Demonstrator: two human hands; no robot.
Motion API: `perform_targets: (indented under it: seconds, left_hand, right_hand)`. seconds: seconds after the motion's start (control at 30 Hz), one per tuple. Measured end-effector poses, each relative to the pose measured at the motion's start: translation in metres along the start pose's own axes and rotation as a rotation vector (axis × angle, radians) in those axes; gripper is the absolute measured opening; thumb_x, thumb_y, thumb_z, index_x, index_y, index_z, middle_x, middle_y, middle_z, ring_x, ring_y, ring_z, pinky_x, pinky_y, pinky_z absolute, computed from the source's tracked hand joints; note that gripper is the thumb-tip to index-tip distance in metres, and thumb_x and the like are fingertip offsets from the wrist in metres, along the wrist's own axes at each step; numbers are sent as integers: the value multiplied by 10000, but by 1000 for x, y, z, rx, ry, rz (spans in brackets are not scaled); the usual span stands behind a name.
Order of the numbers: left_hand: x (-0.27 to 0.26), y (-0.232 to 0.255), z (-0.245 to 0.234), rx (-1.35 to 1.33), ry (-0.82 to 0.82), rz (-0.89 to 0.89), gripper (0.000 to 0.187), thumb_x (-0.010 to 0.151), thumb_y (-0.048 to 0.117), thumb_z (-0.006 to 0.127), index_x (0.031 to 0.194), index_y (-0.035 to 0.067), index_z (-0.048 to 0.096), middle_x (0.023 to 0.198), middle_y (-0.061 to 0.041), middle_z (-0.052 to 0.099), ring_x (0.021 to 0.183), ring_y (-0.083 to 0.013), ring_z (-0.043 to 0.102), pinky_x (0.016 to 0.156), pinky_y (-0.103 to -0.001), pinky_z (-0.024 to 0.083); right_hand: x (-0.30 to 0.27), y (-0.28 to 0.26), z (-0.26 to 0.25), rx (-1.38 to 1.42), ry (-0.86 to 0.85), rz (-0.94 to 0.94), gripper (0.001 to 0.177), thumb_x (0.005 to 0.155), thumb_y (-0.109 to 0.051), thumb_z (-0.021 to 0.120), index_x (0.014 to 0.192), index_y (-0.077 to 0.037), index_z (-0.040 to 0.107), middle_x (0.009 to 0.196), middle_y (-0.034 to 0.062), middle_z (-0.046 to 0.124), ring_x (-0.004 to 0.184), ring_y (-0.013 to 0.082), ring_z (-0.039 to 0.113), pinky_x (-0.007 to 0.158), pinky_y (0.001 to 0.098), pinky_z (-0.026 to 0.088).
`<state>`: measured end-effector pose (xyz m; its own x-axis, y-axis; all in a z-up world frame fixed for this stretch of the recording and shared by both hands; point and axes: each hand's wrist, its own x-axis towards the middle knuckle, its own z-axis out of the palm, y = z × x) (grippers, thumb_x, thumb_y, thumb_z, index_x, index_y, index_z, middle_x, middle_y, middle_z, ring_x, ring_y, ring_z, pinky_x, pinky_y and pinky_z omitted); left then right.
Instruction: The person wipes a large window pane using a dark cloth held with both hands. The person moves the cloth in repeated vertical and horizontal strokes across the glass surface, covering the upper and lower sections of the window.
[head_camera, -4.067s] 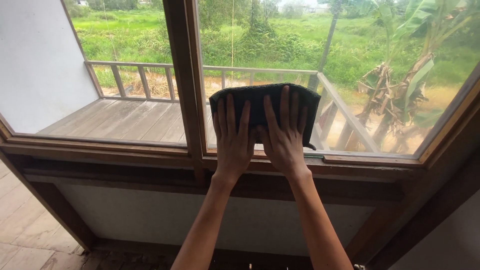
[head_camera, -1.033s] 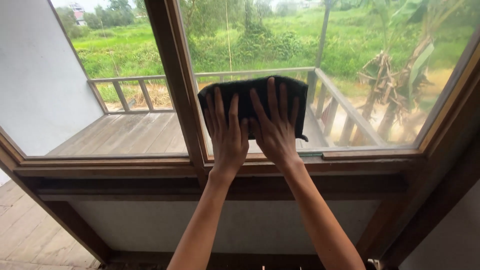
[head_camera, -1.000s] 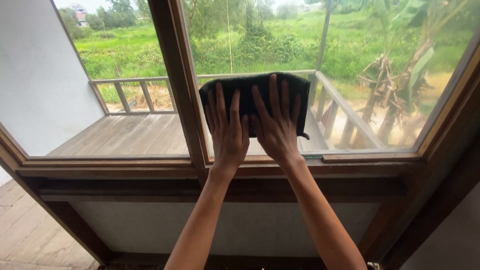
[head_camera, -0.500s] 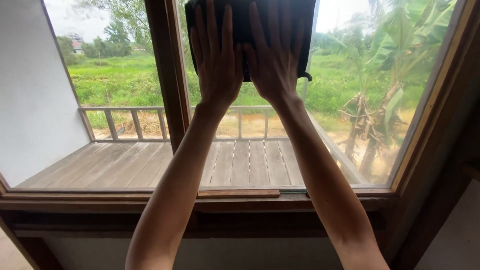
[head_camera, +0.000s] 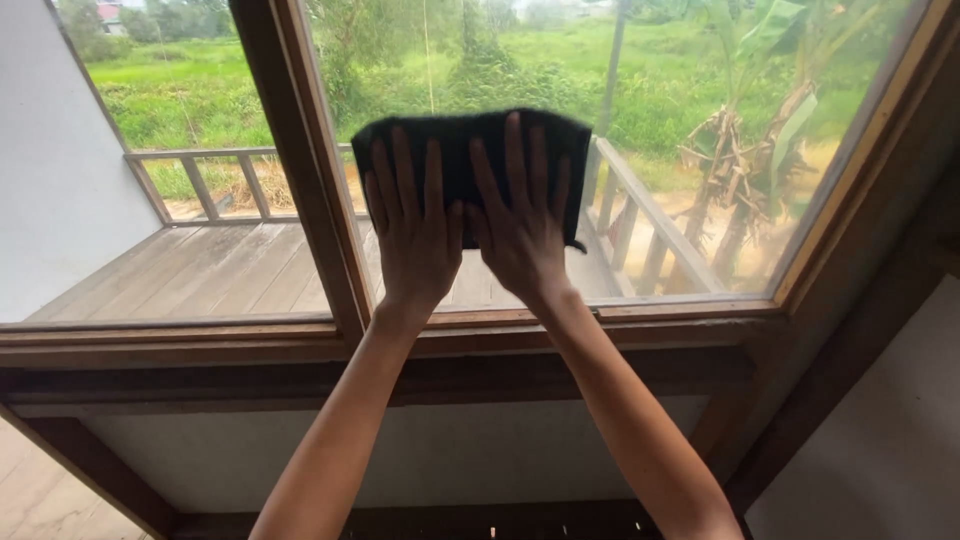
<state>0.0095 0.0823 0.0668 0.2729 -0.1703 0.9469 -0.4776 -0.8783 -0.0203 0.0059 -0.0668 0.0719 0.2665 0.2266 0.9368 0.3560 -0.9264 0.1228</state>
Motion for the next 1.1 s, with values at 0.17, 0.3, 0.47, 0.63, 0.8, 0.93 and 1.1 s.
perform_targets:
  seconds: [0.17, 0.3, 0.47, 0.63, 0.8, 0.93, 1.1]
  left_hand:
    - [-67, 18, 34, 133, 78, -7, 667, 1031, 317, 480, 1622, 77, 284, 1653, -308, 158, 1487, -568, 191, 1147, -679, 279]
    - [-62, 44, 43, 24, 99, 27, 643, 1026, 324, 484, 1587, 42, 340, 1635, -336, 179, 1473, -596, 189, 1123, -705, 270]
    - [-9, 65, 55, 20, 209, 80, 612, 1040, 308, 461, 1582, 50, 340, 1648, -294, 213, 1512, -514, 234, 1157, -660, 265]
    - [63, 71, 55, 90, 329, 97, 637, 1019, 336, 465, 1580, 62, 342, 1645, -270, 240, 1528, -470, 249, 1191, -643, 244]
    - [135, 80, 21, 56, 232, 54, 599, 1113, 368, 311, 1615, 47, 254, 1671, -257, 130, 1592, -423, 157, 1321, -599, 191]
    - [181, 82, 8, 115, 270, 77, 618, 1119, 411, 268, 1617, 44, 265, 1674, -214, 157, 1598, -372, 169, 1340, -557, 194]
    - [187, 92, 2, 209, 226, 48, 593, 1127, 359, 337, 1620, 40, 254, 1668, -210, 154, 1585, -364, 157, 1331, -531, 168]
  right_hand:
    - [-67, 12, 22, 5, 11, -22, 578, 1042, -455, 433, 1597, -300, 405, 1698, 106, 240, 1559, 362, 207, 1190, 608, 228]
    - [-78, 40, 18, -19, 45, 5, 568, 1039, -471, 439, 1586, -322, 426, 1694, 89, 259, 1553, 342, 228, 1188, 592, 223]
    - [-48, 75, 8, -100, 153, 20, 551, 1072, -464, 382, 1598, -301, 414, 1696, 115, 237, 1554, 360, 204, 1197, 577, 201]
    - [22, 101, -13, -172, 257, -65, 572, 1084, -483, 308, 1604, -267, 411, 1679, 153, 252, 1543, 385, 226, 1189, 582, 229]
    - [93, 114, -54, -104, 213, -100, 565, 1141, -444, 335, 1633, -169, 308, 1688, 204, 168, 1593, 414, 193, 1310, 608, 204]
    - [140, 129, -75, -93, 173, -127, 531, 1161, -372, 441, 1638, -190, 297, 1679, 211, 195, 1583, 402, 204, 1311, 566, 199]
    - [146, 135, -89, -70, 113, -145, 527, 1170, -329, 459, 1647, -185, 288, 1684, 209, 155, 1576, 395, 94, 1311, 563, 147]
